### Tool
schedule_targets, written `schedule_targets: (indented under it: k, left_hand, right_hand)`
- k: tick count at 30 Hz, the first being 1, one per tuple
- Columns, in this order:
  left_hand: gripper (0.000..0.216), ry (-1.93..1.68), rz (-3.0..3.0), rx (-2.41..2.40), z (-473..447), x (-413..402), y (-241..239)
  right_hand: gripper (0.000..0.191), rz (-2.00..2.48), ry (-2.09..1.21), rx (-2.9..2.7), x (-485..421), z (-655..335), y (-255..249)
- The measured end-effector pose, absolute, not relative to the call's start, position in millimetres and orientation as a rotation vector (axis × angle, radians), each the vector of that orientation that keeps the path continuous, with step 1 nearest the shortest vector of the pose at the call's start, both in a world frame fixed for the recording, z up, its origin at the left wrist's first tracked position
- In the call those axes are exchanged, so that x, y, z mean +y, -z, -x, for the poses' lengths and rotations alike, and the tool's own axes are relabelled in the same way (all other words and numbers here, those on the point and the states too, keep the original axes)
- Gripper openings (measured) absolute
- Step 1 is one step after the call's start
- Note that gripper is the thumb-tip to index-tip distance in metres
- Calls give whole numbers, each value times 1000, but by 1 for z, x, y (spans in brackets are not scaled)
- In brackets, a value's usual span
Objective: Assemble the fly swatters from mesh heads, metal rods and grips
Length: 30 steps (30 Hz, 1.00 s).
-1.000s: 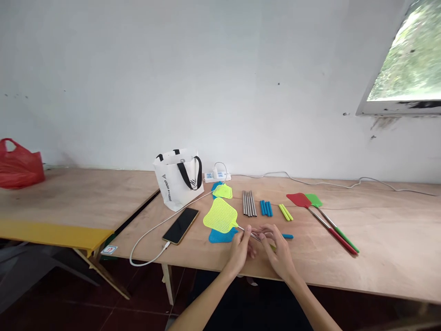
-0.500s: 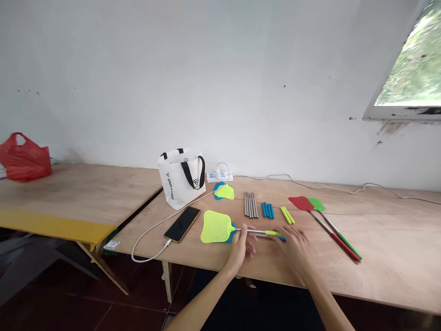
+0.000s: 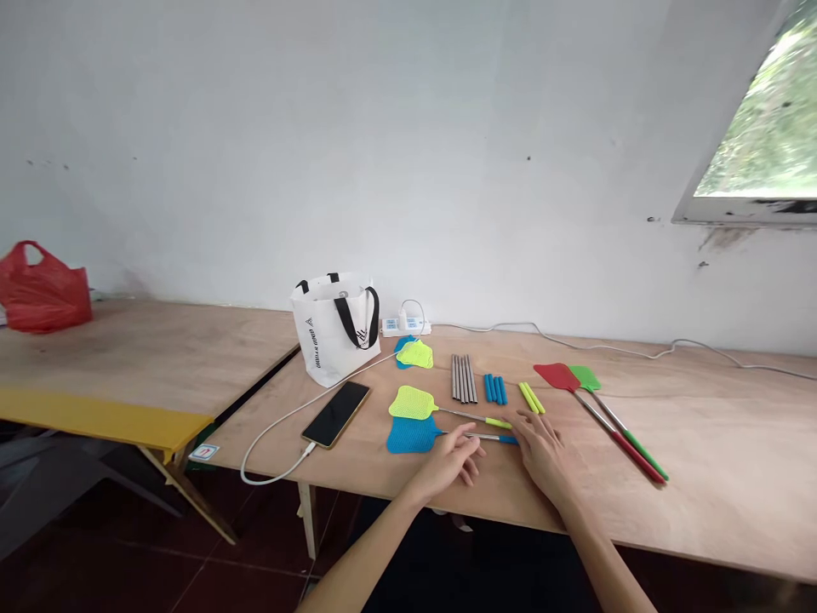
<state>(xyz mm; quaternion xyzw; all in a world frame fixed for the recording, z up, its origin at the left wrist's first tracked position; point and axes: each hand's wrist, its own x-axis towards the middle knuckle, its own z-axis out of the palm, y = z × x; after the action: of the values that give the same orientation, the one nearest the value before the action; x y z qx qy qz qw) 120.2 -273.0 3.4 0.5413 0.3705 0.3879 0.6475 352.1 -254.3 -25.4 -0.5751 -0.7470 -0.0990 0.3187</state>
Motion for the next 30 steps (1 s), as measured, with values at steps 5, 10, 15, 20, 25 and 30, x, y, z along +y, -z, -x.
schedule_targets:
  k: [5, 10, 15, 20, 25, 30]
  left_hand:
    - [47, -854, -1473, 821, -122, -277, -4]
    - [41, -744, -1614, 791, -117, -285, -17]
    - [39, -549, -1737, 653, -113, -295, -29]
    - [51, -713, -1648, 724, -121, -295, -22]
    - [63, -1193, -1251, 830, -123, -284, -24]
    - [52, -1330, -1218, 774, -121, -286, -36]
  right_hand:
    - [32, 1359, 262, -2136, -258, -345, 21]
    - [27, 1260, 138, -2172, -262, -338, 13]
    - [23, 1144, -115, -2213, -267, -335, -4]
    - [26, 1200, -229, -2044, -272, -331, -10]
    - [30, 1235, -238, -1954, -280, -328, -21]
    - [34, 1260, -127, -2073, -299, -310, -42]
